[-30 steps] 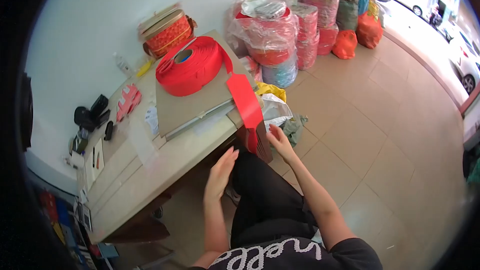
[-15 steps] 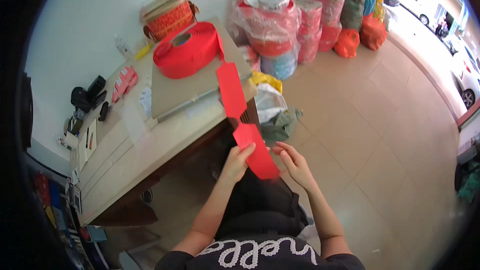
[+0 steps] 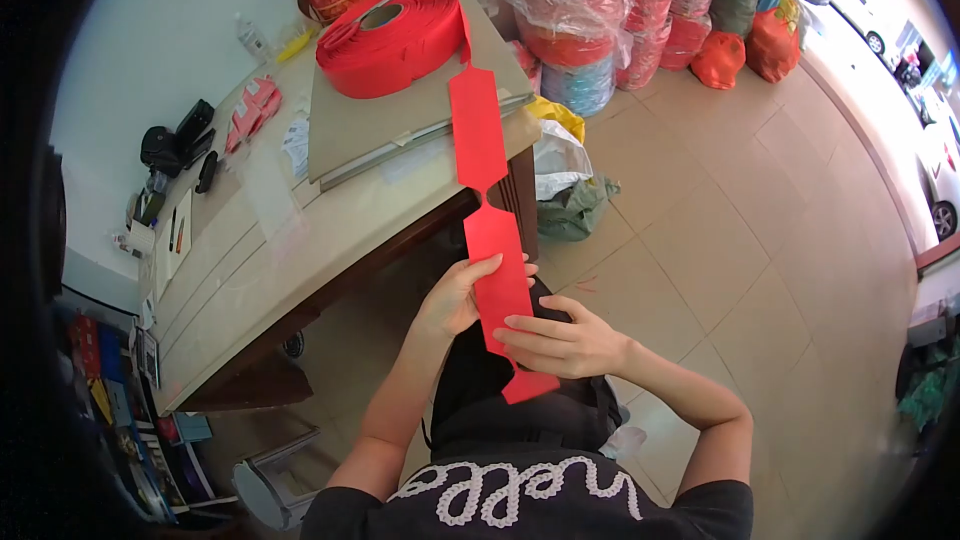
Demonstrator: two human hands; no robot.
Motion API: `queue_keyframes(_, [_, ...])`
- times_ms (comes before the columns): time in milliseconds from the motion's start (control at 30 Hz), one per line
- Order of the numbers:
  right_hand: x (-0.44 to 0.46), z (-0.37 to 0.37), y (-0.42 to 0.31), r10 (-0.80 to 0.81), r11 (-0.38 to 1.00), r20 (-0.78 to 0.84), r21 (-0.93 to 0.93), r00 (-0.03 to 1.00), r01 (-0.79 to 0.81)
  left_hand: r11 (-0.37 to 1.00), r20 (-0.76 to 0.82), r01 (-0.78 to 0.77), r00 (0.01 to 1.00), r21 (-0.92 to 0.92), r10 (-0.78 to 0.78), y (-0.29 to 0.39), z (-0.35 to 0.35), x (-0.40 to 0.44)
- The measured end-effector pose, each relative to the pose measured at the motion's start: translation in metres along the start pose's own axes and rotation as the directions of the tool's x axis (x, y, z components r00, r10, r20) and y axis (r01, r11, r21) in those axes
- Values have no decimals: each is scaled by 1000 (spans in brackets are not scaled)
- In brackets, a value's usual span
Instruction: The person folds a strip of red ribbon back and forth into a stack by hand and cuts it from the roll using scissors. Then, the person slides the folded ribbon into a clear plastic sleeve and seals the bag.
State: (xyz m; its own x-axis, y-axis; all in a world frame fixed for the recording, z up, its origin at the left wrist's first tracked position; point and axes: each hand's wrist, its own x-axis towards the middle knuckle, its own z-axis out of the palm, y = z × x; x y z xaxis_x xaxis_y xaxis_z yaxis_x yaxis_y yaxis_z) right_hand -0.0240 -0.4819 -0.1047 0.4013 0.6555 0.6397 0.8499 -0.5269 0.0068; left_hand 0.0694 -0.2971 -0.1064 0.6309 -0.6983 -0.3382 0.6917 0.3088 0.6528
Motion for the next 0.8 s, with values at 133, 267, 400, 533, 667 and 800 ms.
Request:
queue_keyframes(133, [4,-5,8,8,987,18,158,1000,-11,998,45,13,999,-56,-10,-2,-1,6])
queue_keyframes(267, [5,-6,-1,55,978,39,200,998,-61,991,81,-31,996,-130,42,1,3,8])
queue_keyframes(400, [3,-13,-15,140,944,86,290,986,-160,985,112,-55,991,-164,74,1,4,9])
queue_keyframes(533, [-2,-12,-37,197,850,160,463,967,-250,984,132,-56,988,-169,79,-10,-6,-2])
queue_keyframes(667, [-4,-13,-45,327,625,214,682,921,-380,979,94,9,996,-206,10,-28,-19,-19])
queue_keyframes(800, [11,-15,-43,389,500,249,752,887,-430,983,75,-89,992,-162,102,-21,-17,-10])
